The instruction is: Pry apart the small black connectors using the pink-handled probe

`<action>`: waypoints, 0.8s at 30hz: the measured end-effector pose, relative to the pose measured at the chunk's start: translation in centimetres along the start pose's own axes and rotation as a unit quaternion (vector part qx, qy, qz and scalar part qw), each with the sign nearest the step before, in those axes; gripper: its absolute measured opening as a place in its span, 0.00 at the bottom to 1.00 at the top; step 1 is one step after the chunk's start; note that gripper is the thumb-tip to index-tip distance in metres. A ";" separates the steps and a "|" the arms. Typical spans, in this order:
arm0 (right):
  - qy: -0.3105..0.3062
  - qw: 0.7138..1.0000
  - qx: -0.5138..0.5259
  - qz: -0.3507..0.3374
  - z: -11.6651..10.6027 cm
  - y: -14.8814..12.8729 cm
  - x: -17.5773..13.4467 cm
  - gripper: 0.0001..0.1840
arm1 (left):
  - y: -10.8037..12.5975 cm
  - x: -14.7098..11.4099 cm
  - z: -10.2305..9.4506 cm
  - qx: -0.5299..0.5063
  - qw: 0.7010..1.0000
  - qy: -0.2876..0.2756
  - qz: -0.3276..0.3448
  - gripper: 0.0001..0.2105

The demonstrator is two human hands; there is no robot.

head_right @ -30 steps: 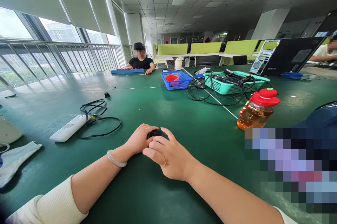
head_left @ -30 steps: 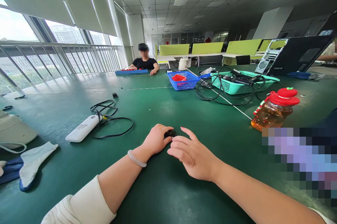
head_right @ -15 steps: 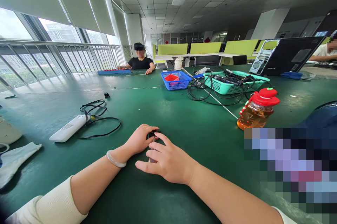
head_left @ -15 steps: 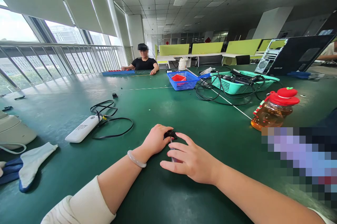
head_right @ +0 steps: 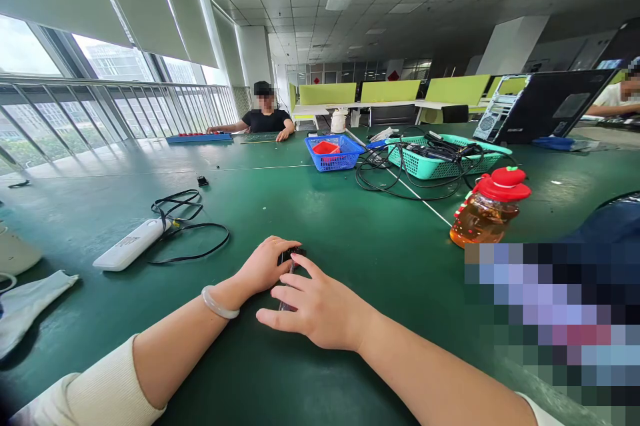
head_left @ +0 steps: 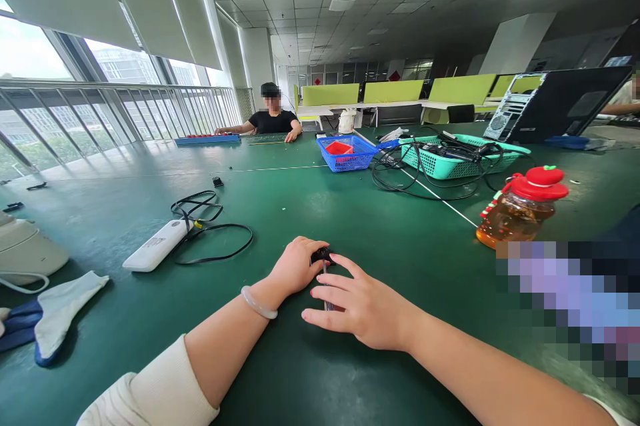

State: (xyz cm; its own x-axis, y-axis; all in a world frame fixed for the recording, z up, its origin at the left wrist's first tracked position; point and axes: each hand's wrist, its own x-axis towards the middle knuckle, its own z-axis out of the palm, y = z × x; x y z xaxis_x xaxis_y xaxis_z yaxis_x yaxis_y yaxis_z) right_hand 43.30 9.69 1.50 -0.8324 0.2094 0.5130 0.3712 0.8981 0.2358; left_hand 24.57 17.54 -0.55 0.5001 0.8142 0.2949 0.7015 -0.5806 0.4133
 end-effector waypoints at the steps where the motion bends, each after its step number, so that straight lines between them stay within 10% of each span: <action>1: 0.006 1.000 -0.001 -0.002 0.0 0.0 0.0 0.22 | 0.0 0.0 0.0 0.001 1.000 0.001 0.000 0.17; 24: 0.133 0.980 0.066 0.132 0.4 0.3 -0.1 0.07 | 0.4 0.0 -0.3 -0.015 0.998 -0.008 -0.054 0.20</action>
State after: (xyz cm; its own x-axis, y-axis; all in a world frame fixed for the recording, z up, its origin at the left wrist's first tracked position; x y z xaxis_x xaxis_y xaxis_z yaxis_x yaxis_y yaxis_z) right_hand 43.32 10.06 1.19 -0.5715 0.3479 0.7432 0.4873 0.8726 -0.0337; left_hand 24.64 17.29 -0.14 0.4307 0.8717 0.2339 0.7359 -0.4892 0.4681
